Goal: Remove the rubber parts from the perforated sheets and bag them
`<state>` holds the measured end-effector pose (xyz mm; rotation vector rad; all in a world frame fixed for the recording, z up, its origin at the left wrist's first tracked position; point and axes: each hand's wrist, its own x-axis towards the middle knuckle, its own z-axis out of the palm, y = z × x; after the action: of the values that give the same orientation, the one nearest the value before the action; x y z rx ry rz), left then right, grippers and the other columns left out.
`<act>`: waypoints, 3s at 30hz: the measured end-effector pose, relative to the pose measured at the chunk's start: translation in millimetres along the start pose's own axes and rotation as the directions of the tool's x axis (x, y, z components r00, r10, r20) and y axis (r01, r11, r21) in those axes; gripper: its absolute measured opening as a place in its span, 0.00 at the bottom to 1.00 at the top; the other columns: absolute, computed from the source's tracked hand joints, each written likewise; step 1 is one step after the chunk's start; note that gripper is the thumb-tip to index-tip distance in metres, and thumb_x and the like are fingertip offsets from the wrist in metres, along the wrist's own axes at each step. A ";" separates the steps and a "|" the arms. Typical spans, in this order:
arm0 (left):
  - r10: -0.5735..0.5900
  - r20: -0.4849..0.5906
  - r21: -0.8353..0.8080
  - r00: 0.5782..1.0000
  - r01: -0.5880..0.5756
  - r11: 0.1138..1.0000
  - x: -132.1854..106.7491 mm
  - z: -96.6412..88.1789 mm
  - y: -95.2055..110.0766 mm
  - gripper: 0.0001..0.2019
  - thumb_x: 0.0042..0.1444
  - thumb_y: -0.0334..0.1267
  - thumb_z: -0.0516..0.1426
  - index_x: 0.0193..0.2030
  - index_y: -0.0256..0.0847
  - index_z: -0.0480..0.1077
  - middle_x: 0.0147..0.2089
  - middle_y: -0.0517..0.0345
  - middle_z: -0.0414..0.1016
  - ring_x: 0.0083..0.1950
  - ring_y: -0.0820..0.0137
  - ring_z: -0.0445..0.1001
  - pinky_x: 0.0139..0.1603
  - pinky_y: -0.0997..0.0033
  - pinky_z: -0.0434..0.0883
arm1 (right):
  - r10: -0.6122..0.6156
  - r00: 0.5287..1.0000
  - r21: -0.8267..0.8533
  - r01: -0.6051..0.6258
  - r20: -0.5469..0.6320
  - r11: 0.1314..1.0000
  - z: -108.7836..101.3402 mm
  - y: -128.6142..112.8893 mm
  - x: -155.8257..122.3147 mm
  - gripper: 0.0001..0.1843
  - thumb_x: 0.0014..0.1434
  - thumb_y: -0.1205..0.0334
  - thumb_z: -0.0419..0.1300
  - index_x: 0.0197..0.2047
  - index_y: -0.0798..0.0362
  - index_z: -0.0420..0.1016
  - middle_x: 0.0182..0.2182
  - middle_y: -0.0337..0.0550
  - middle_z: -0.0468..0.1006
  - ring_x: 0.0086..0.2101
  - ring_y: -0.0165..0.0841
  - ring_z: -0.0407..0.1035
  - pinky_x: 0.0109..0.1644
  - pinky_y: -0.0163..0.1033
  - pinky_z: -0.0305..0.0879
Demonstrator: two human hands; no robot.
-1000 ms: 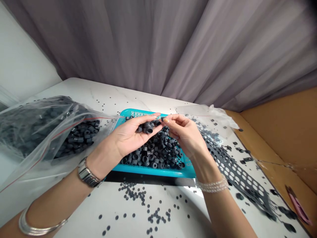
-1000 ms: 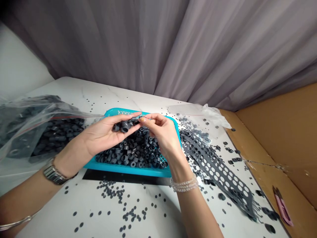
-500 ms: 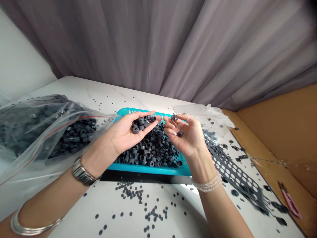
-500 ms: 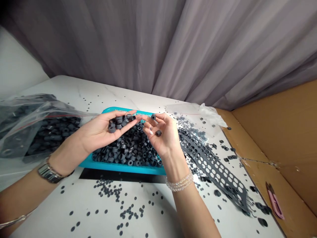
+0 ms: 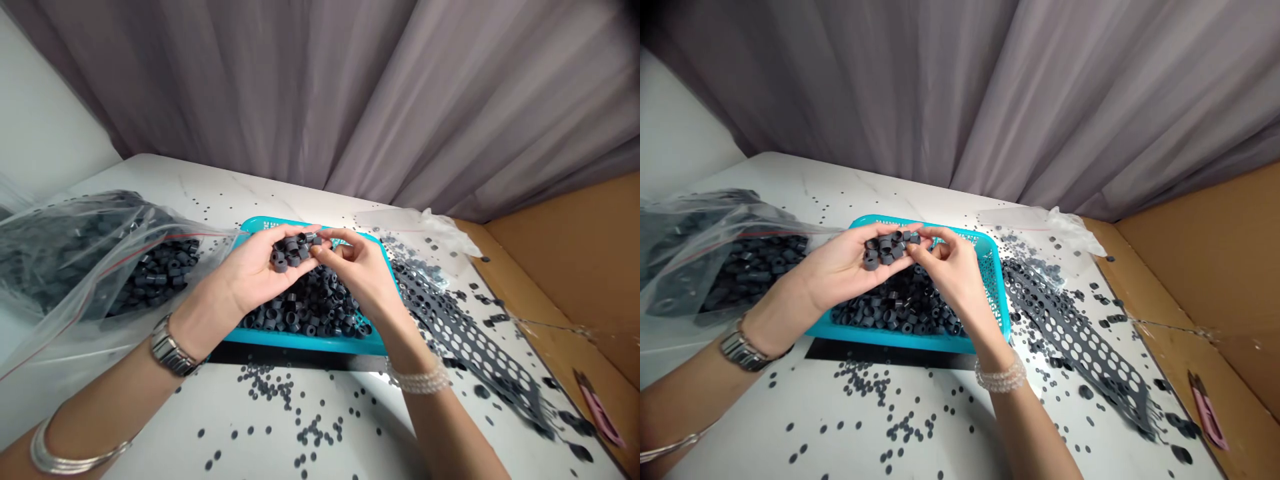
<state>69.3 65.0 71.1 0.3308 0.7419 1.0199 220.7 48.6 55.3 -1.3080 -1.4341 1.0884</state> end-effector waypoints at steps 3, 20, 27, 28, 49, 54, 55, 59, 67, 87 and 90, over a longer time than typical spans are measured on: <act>-0.028 0.005 -0.064 1.000 0.028 0.998 0.4 1.3 -0.3 0.18 0.56 0.23 0.51 0.53 0.30 0.70 0.47 0.42 0.78 0.51 0.61 0.76 0.54 0.60 0.74 | 0.073 0.996 0.190 -0.083 0.059 0.978 -3.0 2.4 2.1 0.10 0.54 0.56 0.65 0.37 0.51 0.73 0.16 0.29 0.54 0.18 0.24 0.41 0.23 0.37 0.34; -0.077 0.012 -0.155 0.997 0.078 0.985 -4.3 5.0 1.1 0.23 0.56 0.25 0.51 0.60 0.25 0.63 0.52 0.34 0.75 0.53 0.58 0.76 0.53 0.61 0.75 | 0.187 0.924 0.665 -0.371 0.334 0.648 -16.8 -2.0 6.2 0.06 0.51 0.61 0.54 0.25 0.52 0.61 0.20 0.33 0.55 0.19 0.25 0.37 0.21 0.36 0.33; -0.108 0.030 -0.164 0.994 0.112 0.980 -3.2 4.5 0.2 0.23 0.56 0.26 0.50 0.60 0.26 0.63 0.54 0.34 0.74 0.54 0.58 0.75 0.53 0.62 0.74 | 0.198 0.959 0.655 -0.284 0.204 0.700 -18.9 0.9 7.5 0.08 0.48 0.56 0.53 0.27 0.52 0.65 0.24 0.38 0.64 0.18 0.26 0.43 0.21 0.36 0.34; -0.110 0.035 -0.161 0.993 0.114 0.980 -3.1 4.3 -0.2 0.23 0.56 0.26 0.50 0.60 0.25 0.63 0.53 0.34 0.74 0.54 0.57 0.75 0.54 0.61 0.74 | 0.198 0.964 0.641 -0.267 0.179 0.720 -18.4 1.8 7.6 0.09 0.49 0.54 0.53 0.25 0.51 0.64 0.24 0.39 0.64 0.18 0.25 0.44 0.21 0.36 0.34; -0.042 0.009 -0.129 0.999 0.043 0.991 -7.5 5.2 -3.2 0.11 0.52 0.18 0.51 0.38 0.31 0.71 0.37 0.49 0.77 0.40 0.72 0.77 0.58 0.59 0.72 | 0.080 0.987 0.243 -0.113 0.139 0.963 -7.3 3.8 2.5 0.08 0.57 0.58 0.62 0.39 0.52 0.73 0.16 0.27 0.50 0.17 0.23 0.40 0.21 0.35 0.35; -0.028 -0.041 -0.157 0.999 0.021 0.987 -8.4 6.1 -2.5 0.09 0.53 0.18 0.51 0.34 0.30 0.69 0.33 0.51 0.75 0.37 0.73 0.76 0.56 0.60 0.74 | 0.079 0.987 0.247 -0.113 0.141 0.962 -7.3 1.3 1.6 0.10 0.58 0.60 0.60 0.44 0.51 0.74 0.17 0.28 0.50 0.18 0.23 0.40 0.21 0.35 0.35; -0.029 -0.052 -0.161 0.998 0.020 0.987 -8.2 5.9 -2.3 0.09 0.53 0.18 0.51 0.33 0.30 0.69 0.33 0.52 0.74 0.36 0.74 0.76 0.56 0.59 0.74 | 0.067 0.987 0.224 -0.098 0.144 0.970 -7.5 0.8 1.1 0.12 0.58 0.59 0.61 0.46 0.51 0.74 0.17 0.28 0.51 0.18 0.23 0.41 0.21 0.35 0.35; -0.044 -0.060 -0.193 0.997 0.031 0.981 -7.1 4.3 -1.8 0.08 0.53 0.18 0.52 0.33 0.31 0.68 0.33 0.52 0.74 0.37 0.73 0.76 0.57 0.56 0.73 | 0.045 0.990 0.168 -0.068 0.133 0.983 -8.6 1.9 1.0 0.14 0.57 0.57 0.63 0.46 0.51 0.75 0.18 0.29 0.53 0.18 0.23 0.41 0.21 0.36 0.35; -0.098 0.008 -0.219 0.995 0.098 0.971 -7.5 5.6 -1.6 0.15 0.53 0.19 0.50 0.46 0.28 0.69 0.43 0.43 0.76 0.47 0.64 0.77 0.57 0.58 0.73 | 0.115 0.984 0.378 -0.159 0.137 0.912 -9.5 6.8 5.3 0.10 0.59 0.56 0.61 0.38 0.54 0.74 0.16 0.27 0.47 0.18 0.22 0.36 0.21 0.35 0.32; -0.103 0.005 -0.229 0.995 0.101 0.968 -4.9 4.5 0.4 0.25 0.54 0.22 0.50 0.60 0.24 0.61 0.55 0.32 0.72 0.56 0.55 0.73 0.56 0.59 0.73 | 0.237 0.920 0.727 -0.391 0.312 0.565 -21.6 0.5 10.0 0.13 0.57 0.57 0.52 0.30 0.56 0.73 0.19 0.36 0.62 0.16 0.23 0.44 0.16 0.30 0.37; -0.116 0.052 -0.162 0.992 0.123 0.979 -4.9 3.6 -0.5 0.24 0.54 0.24 0.51 0.59 0.24 0.63 0.54 0.32 0.73 0.56 0.55 0.73 0.57 0.58 0.71 | 0.238 0.946 0.674 -0.325 0.222 0.664 -19.1 2.0 9.8 0.17 0.56 0.54 0.53 0.21 0.55 0.68 0.22 0.39 0.67 0.17 0.23 0.48 0.18 0.32 0.36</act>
<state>70.6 60.9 75.4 0.1621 0.6266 0.9503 239.2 59.3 58.1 -0.9088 -0.7334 1.7336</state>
